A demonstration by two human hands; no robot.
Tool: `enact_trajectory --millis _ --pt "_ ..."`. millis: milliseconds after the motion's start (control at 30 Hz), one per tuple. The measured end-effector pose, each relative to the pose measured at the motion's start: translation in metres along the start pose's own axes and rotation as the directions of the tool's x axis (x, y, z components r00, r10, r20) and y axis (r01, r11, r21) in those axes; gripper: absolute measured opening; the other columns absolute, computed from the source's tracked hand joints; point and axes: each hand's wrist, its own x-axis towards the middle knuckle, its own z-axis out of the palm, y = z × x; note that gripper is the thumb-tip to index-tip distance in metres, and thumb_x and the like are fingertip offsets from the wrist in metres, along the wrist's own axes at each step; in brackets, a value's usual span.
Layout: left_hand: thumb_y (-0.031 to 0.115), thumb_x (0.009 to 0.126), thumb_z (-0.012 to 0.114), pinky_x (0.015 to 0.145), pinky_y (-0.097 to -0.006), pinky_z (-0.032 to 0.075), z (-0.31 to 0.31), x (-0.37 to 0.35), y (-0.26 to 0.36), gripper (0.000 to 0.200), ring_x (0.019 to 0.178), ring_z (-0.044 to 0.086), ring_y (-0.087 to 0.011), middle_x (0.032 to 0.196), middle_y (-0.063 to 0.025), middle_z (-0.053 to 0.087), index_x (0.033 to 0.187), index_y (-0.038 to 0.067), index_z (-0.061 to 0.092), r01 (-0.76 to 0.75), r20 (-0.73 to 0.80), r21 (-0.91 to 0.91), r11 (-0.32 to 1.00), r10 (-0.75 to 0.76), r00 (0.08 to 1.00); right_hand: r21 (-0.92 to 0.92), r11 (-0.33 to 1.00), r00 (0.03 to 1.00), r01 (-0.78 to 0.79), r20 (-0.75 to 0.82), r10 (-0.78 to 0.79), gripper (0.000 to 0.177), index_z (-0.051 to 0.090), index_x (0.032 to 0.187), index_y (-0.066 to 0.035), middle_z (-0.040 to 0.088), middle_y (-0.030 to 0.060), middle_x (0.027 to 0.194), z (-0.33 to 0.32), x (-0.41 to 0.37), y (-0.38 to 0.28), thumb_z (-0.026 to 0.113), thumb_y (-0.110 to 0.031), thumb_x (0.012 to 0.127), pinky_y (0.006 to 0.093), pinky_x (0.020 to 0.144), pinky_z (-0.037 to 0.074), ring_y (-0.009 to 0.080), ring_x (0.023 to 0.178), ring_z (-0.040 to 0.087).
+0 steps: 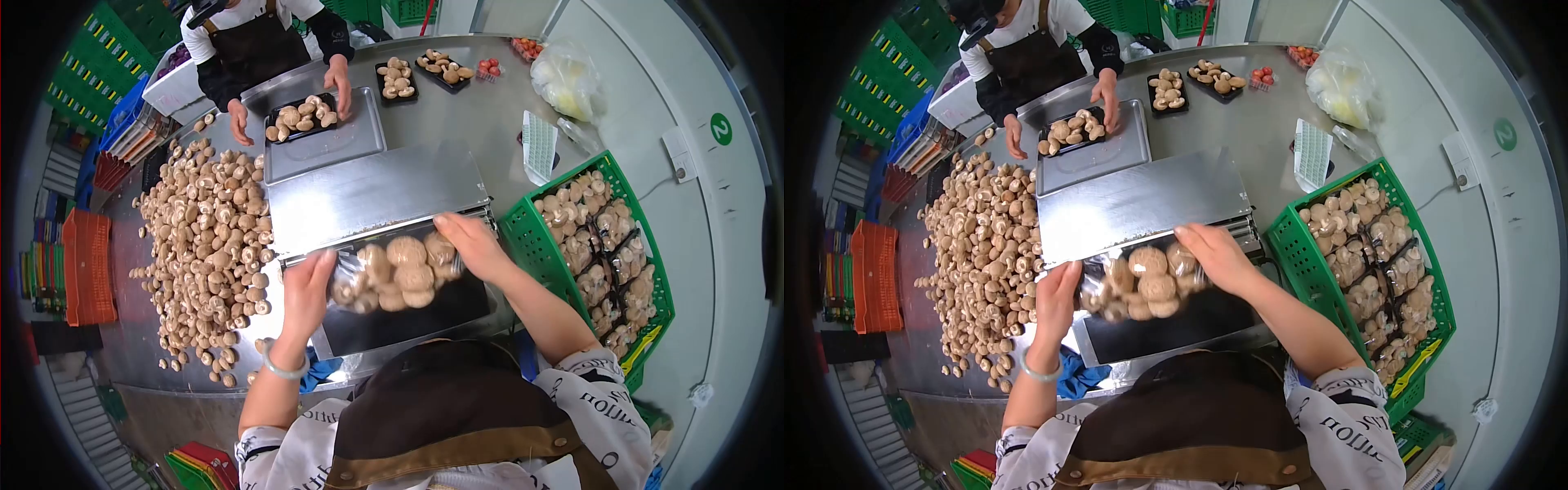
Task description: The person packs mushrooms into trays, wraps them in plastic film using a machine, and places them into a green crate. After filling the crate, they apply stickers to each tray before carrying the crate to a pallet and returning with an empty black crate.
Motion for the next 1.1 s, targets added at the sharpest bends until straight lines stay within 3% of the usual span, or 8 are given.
enact_trajectory --millis 100,233,367,500,600,800,933,1100 --pt "0.029 0.097 0.055 0.053 -0.0247 0.035 0.010 -0.029 -0.028 0.036 0.061 0.040 -0.0049 0.062 0.0014 0.052 0.090 -0.005 0.065 0.250 0.088 -0.066 0.966 -0.244 0.966 0.111 0.978 0.983 -0.176 0.080 0.167 0.044 0.061 0.095 0.004 0.062 0.0156 0.079 0.007 -0.034 0.026 0.046 -0.037 0.099 0.0343 0.075 0.044 0.0202 0.076 0.056" --pt "0.029 0.096 0.056 0.060 -0.0342 0.042 0.047 -0.027 -0.116 0.036 0.063 0.044 -0.0120 0.061 -0.0120 0.052 0.090 -0.006 0.063 0.150 0.082 0.115 0.982 -0.160 0.984 -0.201 0.938 0.950 -0.283 0.073 0.302 0.050 0.063 0.095 0.003 0.065 0.0223 0.087 0.035 -0.052 0.098 0.043 -0.043 0.098 0.0441 0.077 0.045 0.0386 0.084 0.061" --pt "0.026 0.093 0.060 0.058 -0.0406 0.045 0.070 -0.019 -0.166 0.030 0.062 0.058 -0.0400 0.072 -0.0230 0.062 0.082 -0.002 0.061 -0.029 0.007 0.382 0.924 0.028 1.000 -0.360 0.929 0.993 -0.091 0.034 0.111 0.046 0.062 0.090 0.002 0.063 0.0276 0.088 0.057 -0.062 0.158 0.046 -0.041 0.097 0.0493 0.074 0.047 0.0468 0.084 0.059" --pt "0.017 0.092 0.062 0.051 -0.0354 0.041 0.064 -0.041 -0.153 0.016 0.051 0.053 -0.0237 0.061 -0.0131 0.058 0.100 0.003 0.059 -0.055 -0.114 0.381 0.923 0.105 0.988 -0.214 0.877 0.902 -0.430 -0.060 0.428 0.036 0.056 0.095 0.002 0.064 0.0229 0.075 0.053 -0.084 0.154 0.054 -0.034 0.095 0.0448 0.067 0.049 0.0360 0.072 0.064" --pt "0.009 0.093 0.059 0.055 -0.0285 0.038 0.067 -0.058 -0.175 0.011 0.060 0.047 -0.0121 0.068 -0.0038 0.052 0.100 0.004 0.052 -0.033 -0.191 0.179 0.983 0.068 0.979 -0.025 0.962 0.943 -0.274 -0.202 0.263 0.024 0.053 0.099 -0.001 0.062 0.0150 0.071 0.059 -0.098 0.167 0.059 -0.023 0.093 0.0390 0.062 0.047 0.0273 0.064 0.061" --pt "0.003 0.092 0.058 0.058 -0.0244 0.038 0.051 -0.073 -0.167 0.013 0.063 0.040 -0.0084 0.073 -0.0004 0.040 0.094 0.003 0.046 -0.052 -0.322 0.036 0.998 0.061 0.945 0.602 0.768 0.876 -0.218 -0.226 0.426 0.014 0.048 0.107 -0.008 0.042 -0.0051 0.062 0.028 -0.143 0.123 0.055 -0.010 0.094 0.0215 0.043 0.025 0.0025 0.050 0.034" --pt "0.004 0.090 0.060 0.053 -0.0298 0.042 0.058 -0.066 -0.165 0.010 0.058 0.050 -0.0153 0.076 -0.0062 0.052 0.093 0.005 0.050 -0.173 -0.150 0.388 0.905 0.247 0.957 0.391 0.888 0.769 -0.241 -0.481 0.421 0.010 0.049 0.101 -0.006 0.039 -0.0064 0.058 0.004 -0.201 0.139 0.054 -0.006 0.093 0.0228 0.044 0.023 0.0021 0.049 0.032" --pt "0.009 0.085 0.061 0.052 -0.0374 0.051 0.114 -0.025 -0.182 0.015 0.065 0.064 -0.0276 0.082 -0.0091 0.064 0.100 0.010 0.058 -0.493 0.275 0.768 0.409 0.484 0.831 -0.092 0.899 0.578 -0.428 -0.793 0.194 0.011 0.048 0.101 -0.006 0.048 0.0026 0.059 0.057 -0.210 0.239 0.056 -0.007 0.094 0.0326 0.050 0.041 0.0161 0.050 0.047"
